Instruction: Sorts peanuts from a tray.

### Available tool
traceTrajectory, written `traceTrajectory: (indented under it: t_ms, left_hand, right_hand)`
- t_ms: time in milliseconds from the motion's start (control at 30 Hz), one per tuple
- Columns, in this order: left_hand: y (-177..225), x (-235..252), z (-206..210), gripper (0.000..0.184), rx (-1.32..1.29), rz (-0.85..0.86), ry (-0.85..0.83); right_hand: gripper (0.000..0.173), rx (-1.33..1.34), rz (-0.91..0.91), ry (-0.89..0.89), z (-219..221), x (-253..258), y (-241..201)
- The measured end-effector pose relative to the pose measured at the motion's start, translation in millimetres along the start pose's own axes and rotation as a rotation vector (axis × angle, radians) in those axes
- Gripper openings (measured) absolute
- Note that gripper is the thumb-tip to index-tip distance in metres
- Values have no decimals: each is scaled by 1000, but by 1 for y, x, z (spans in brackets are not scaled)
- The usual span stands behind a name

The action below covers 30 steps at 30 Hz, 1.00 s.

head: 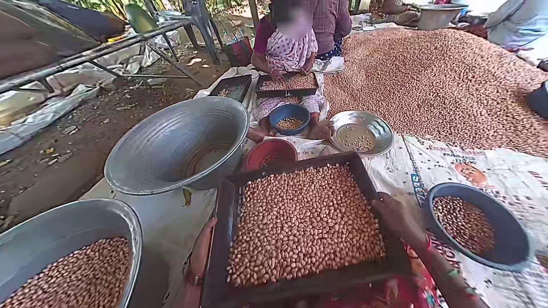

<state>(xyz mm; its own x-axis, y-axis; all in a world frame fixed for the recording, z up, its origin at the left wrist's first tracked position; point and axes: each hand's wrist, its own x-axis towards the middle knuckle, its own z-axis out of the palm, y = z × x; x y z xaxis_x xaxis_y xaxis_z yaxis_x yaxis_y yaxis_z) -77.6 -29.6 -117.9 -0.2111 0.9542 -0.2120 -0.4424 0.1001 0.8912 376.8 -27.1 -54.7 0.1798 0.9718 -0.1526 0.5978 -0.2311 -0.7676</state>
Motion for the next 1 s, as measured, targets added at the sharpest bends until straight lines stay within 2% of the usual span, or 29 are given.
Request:
traceTrajectory:
  t_ms: [67, 133, 200, 300, 400, 500, 533, 600, 700, 800, 900, 1000]
  left_hand:
    - [-4, -29, -17, 39, 47, -65, 50]
    - [-11, -52, -6, 37, 67, -89, 60]
    - [-6, -57, 28, 33, 117, -46, 96]
    - [8, -20, 62, 38, 191, -14, 99]
    - [5, 14, 27, 34, 97, 2, 65]
    - [-5, -16, -21, 35, 114, -46, 43]
    - [-10, -34, -24, 35, 114, -77, 43]
    - [-17, -55, -3, 33, 113, -87, 82]
    - [-14, -42, 42, 30, 132, -39, 96]
    - [-10, 4, 40, 38, 32, 33, -73]
    - [-9, 9, -2, 38, 33, 26, -91]
    - [-11, -38, -15, 34, 59, -85, -26]
  right_hand:
    - [30, 25, -51, 0, -7, -42, 6]
    - [31, 28, -65, 45, -26, -63, 16]
    - [30, 21, 25, 75, -39, -42, 29]
    - [29, -27, 60, 53, -29, 24, 35]
    - [31, -28, 28, 16, 1, 28, 8]
    - [30, 24, 9, -60, 1, -27, 3]
    - [34, 32, 12, -70, -8, -45, 7]
    - [34, 24, 22, -25, -25, -53, 24]
    - [28, 34, 58, 43, -35, 1, 48]
    - [28, 40, 32, 36, -15, 42, 31]
    - [30, 35, -12, -16, 0, 10, 8]
    - [33, 59, -10, -29, -16, -51, 16]
